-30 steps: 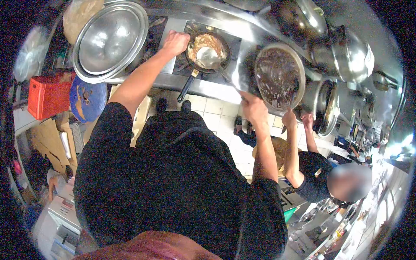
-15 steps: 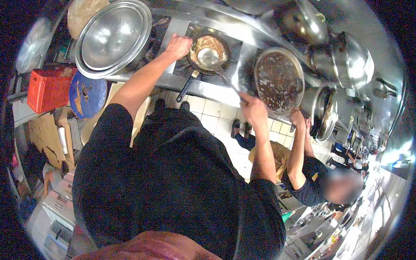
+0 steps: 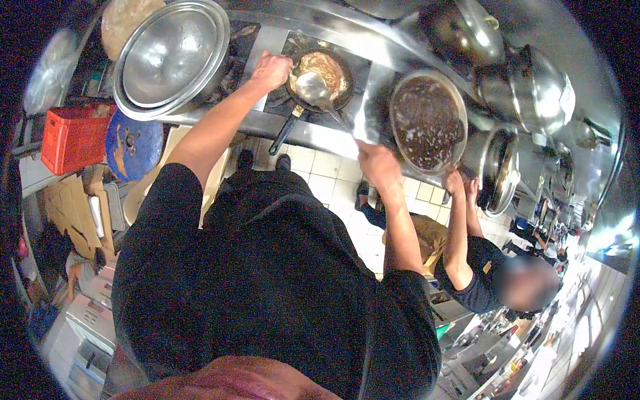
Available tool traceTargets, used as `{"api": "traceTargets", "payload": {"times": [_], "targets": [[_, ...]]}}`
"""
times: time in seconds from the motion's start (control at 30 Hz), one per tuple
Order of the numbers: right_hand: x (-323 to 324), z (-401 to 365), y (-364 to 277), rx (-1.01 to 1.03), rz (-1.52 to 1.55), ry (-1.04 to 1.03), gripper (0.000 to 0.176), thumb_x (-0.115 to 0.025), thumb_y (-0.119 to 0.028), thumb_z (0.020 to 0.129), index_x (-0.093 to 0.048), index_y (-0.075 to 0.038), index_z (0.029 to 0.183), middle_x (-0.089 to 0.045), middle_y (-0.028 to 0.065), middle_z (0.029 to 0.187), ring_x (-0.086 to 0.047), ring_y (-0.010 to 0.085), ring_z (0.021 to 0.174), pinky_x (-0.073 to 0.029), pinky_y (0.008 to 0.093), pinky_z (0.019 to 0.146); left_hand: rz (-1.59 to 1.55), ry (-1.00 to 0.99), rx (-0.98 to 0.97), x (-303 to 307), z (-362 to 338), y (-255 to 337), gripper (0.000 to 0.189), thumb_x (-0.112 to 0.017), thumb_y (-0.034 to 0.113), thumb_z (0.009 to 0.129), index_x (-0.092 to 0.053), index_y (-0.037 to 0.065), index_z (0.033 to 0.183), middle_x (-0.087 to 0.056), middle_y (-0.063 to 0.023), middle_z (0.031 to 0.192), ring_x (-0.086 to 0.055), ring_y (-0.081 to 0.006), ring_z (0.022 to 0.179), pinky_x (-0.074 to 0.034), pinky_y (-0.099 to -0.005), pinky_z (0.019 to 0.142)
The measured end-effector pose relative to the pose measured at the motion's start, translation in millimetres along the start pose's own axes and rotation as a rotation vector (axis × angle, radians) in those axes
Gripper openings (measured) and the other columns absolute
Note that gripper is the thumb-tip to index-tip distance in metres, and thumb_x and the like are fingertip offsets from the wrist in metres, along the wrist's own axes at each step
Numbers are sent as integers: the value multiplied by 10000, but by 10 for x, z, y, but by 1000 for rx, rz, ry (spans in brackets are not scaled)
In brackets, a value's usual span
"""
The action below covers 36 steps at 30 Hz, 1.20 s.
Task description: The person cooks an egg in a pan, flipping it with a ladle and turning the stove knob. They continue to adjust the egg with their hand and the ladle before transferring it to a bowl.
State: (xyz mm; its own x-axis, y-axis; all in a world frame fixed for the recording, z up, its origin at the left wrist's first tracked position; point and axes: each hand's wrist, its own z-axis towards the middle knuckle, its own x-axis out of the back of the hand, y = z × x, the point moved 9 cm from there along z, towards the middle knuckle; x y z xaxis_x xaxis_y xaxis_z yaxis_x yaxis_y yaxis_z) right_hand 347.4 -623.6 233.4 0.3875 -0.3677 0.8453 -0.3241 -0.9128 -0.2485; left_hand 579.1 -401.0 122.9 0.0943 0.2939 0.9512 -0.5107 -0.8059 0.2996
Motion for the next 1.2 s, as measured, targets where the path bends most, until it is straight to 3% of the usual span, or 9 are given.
{"api": "traceTargets", "payload": {"times": [0.3,0.43,0.53,0.7,0.87,0.97,1.2], "targets": [[-48,4,47,-62,-8,-54,392,-612,-224,878,-616,-213,1270,-654,190,1136,-624,343,1078,-480,402,924,-17,12,16,-28,-4,-12,186,-533,150,860,-717,124,879,-704,-116,912,-671,-275,896,-404,-456,868],[-51,11,55,-57,-36,-41,401,-612,-214,874,-616,-183,1273,-654,194,1136,-629,336,1076,-478,395,912,-35,-12,46,55,-48,34,189,-556,76,810,-719,114,898,-696,-119,921,-667,-274,914,-375,-443,923],[18,69,59,190,118,30,414,-614,-194,861,-619,-126,1270,-690,198,1047,-683,282,898,-500,368,819,-6,-36,56,28,-28,29,181,-567,76,803,-716,120,897,-695,-104,917,-668,-263,911,-375,-445,918],[131,19,304,79,257,9,425,-617,-172,845,-625,-83,1260,-678,150,887,-567,159,631,-486,321,673,34,-45,74,6,-44,31,169,-574,85,802,-713,128,888,-698,-96,920,-671,-253,911,-376,-440,905],[176,-36,439,180,131,182,420,-629,-188,848,-621,-87,1255,-678,230,1065,-681,302,936,-501,359,827,9,-23,76,-12,-48,15,163,-576,100,805,-713,131,887,-699,-97,915,-672,-255,909,-375,-440,902],[108,-50,401,28,160,89,411,-632,-199,849,-624,-117,1252,-628,237,1160,-604,355,1125,-474,379,925,-22,-31,80,16,-55,28,160,-576,108,808,-713,122,889,-702,-106,914,-674,-255,909,-373,-441,904],[38,-69,255,-77,35,58,404,-621,-204,865,-619,-165,1266,-629,212,1168,-598,370,1111,-471,415,940,48,-103,153,-57,-59,-61,207,-518,114,831,-714,80,886,-712,-145,901,-686,-283,872,-362,-458,915]]}}
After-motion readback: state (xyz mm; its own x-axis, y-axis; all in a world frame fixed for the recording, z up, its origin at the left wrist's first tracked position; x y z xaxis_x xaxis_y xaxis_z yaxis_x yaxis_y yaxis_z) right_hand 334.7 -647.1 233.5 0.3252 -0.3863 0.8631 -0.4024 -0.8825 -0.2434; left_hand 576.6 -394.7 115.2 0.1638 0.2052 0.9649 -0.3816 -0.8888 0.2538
